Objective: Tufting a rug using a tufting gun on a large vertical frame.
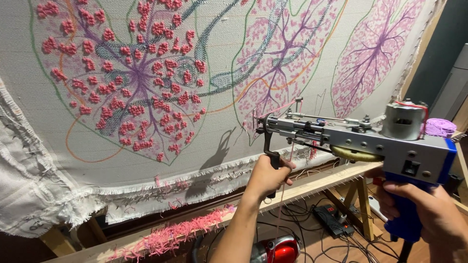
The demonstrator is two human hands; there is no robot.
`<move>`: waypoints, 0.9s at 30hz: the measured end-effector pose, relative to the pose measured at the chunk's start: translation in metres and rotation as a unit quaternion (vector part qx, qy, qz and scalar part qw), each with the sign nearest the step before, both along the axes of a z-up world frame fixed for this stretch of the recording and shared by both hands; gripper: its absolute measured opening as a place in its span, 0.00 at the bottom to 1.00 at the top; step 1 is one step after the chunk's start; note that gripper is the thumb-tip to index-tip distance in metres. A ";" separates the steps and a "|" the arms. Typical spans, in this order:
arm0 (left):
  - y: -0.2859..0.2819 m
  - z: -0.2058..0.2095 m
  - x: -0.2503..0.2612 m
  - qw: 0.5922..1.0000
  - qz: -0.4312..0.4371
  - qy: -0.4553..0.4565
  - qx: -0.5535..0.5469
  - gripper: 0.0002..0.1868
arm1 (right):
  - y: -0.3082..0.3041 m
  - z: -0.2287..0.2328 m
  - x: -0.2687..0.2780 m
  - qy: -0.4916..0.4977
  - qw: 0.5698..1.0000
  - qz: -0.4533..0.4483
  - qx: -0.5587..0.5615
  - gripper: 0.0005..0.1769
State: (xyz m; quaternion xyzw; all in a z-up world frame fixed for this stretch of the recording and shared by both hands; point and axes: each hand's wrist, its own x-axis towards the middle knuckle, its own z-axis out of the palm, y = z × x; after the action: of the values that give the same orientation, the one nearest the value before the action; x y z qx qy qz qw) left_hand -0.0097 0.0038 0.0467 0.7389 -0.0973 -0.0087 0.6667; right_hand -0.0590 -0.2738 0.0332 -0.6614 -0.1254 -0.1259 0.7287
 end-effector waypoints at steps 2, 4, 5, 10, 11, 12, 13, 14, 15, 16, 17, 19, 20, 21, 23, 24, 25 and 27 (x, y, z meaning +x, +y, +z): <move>0.003 -0.008 0.007 1.000 0.003 0.000 0.017 0.04 | -0.002 -0.007 0.006 -0.004 1.000 0.020 0.001 0.13; 0.005 -0.009 0.008 1.000 -0.002 0.006 0.007 0.04 | 0.006 -0.004 0.006 0.012 1.000 0.010 0.004 0.13; 0.007 -0.009 0.009 1.000 -0.007 0.011 -0.003 0.03 | 0.011 -0.003 0.006 0.027 1.000 0.000 0.007 0.13; 0.011 -0.009 0.013 0.999 0.001 0.020 0.026 0.11 | 0.017 -0.006 0.014 0.025 1.000 0.019 -0.002 0.10; 0.012 -0.011 0.016 0.999 0.005 0.021 0.032 0.12 | 0.020 -0.006 0.014 0.040 0.999 0.018 0.014 0.12; 0.012 -0.010 0.015 0.999 0.005 0.022 0.032 0.12 | 0.023 -0.004 0.013 0.041 0.999 0.018 0.014 0.12; 0.013 -0.009 0.015 0.999 0.010 0.029 0.032 0.12 | 0.027 -0.002 0.012 0.030 0.999 0.022 0.006 0.12; 0.014 -0.009 0.014 0.999 0.015 0.036 0.031 0.12 | 0.030 0.000 0.010 0.018 1.000 0.025 -0.002 0.13; 0.015 -0.010 0.014 0.999 0.015 0.037 0.031 0.12 | 0.029 -0.004 0.013 0.019 0.999 0.025 -0.002 0.13; 0.016 -0.010 0.014 0.999 0.016 0.032 0.026 0.12 | 0.028 -0.006 0.015 0.029 0.999 0.019 0.003 0.12; 0.017 -0.011 0.015 0.999 0.018 0.028 0.021 0.13 | 0.027 -0.009 0.018 0.040 0.999 0.012 0.008 0.12; 0.018 -0.011 0.014 0.999 0.021 0.029 0.014 0.14 | 0.036 -0.005 0.012 0.041 0.999 0.020 0.020 0.12; 0.018 -0.011 0.014 0.999 0.024 0.031 0.007 0.15 | 0.040 -0.003 0.009 0.042 0.998 0.028 0.032 0.12; 0.019 -0.013 0.017 0.999 0.024 0.031 0.007 0.15 | 0.042 -0.003 0.010 0.042 0.998 0.028 0.032 0.12; 0.021 -0.019 0.024 0.999 0.031 0.023 -0.014 0.13 | 0.048 -0.005 0.011 0.015 1.000 0.011 0.003 0.09; 0.022 -0.021 0.029 0.999 0.031 0.023 -0.014 0.13 | 0.053 -0.003 0.010 0.015 1.000 0.010 0.004 0.09; 0.023 -0.023 0.034 0.998 0.053 0.023 -0.004 0.13 | 0.059 -0.001 0.008 0.036 0.999 0.005 0.001 0.09; 0.026 -0.027 0.039 0.997 0.075 0.022 0.005 0.13 | 0.072 -0.001 0.005 0.057 0.998 0.000 -0.001 0.10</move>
State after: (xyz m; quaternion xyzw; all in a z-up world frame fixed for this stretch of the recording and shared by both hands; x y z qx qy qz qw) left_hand 0.0289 0.0300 0.0193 0.7473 -0.0267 0.0246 0.6635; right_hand -0.0538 -0.2021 0.0324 -0.6682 -0.0839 -0.0882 0.7339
